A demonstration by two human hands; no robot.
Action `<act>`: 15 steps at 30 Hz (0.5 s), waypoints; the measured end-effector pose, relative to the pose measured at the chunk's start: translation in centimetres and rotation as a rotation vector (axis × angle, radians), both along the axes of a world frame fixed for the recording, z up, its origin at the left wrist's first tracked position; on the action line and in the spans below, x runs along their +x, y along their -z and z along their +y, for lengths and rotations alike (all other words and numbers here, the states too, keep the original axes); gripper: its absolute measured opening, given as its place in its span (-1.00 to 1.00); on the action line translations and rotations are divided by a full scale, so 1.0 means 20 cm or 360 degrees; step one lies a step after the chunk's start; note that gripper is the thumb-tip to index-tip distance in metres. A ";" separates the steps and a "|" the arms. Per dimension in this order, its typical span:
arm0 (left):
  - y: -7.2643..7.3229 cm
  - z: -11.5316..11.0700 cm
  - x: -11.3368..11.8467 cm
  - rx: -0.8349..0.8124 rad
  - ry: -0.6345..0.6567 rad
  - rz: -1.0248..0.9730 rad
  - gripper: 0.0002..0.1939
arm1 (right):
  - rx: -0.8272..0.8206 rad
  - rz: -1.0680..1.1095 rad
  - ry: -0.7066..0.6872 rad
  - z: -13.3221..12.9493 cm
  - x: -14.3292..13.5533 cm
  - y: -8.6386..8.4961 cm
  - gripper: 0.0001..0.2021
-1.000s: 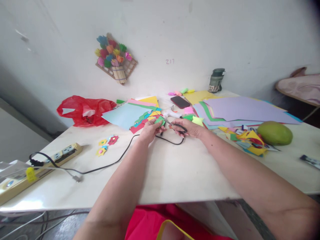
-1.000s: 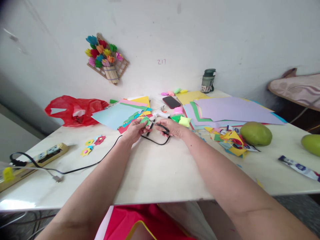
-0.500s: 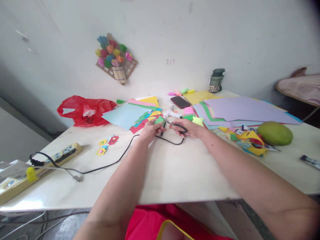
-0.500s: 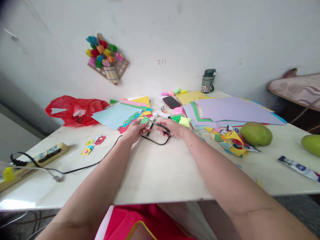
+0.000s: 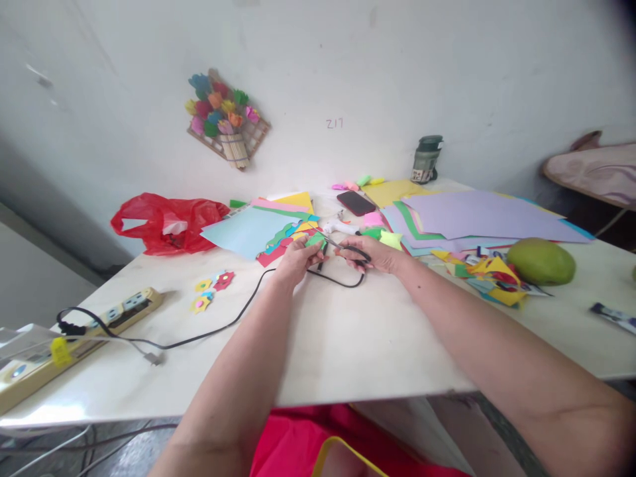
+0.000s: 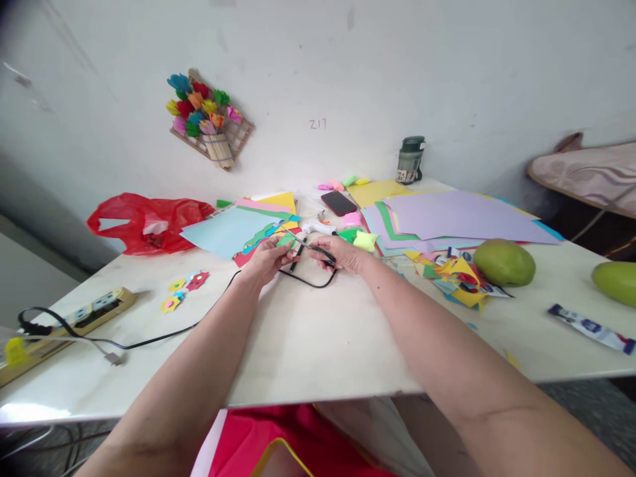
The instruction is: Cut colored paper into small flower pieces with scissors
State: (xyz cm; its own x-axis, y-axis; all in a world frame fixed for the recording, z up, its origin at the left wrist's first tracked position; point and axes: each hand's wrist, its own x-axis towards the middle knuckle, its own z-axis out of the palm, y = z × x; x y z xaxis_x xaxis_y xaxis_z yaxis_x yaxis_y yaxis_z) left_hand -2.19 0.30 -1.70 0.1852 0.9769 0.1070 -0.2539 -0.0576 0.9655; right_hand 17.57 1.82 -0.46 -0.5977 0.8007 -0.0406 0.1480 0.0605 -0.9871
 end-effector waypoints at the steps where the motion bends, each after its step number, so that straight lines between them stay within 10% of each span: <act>1: 0.00 0.00 0.00 -0.0002 -0.0005 -0.0003 -0.65 | 0.0015 0.0001 -0.0007 0.00 0.00 0.00 -0.82; 15: 0.03 0.02 0.01 -0.0006 -0.0007 -0.0015 -0.67 | 0.0132 -0.0054 -0.0010 0.01 0.02 0.02 -0.76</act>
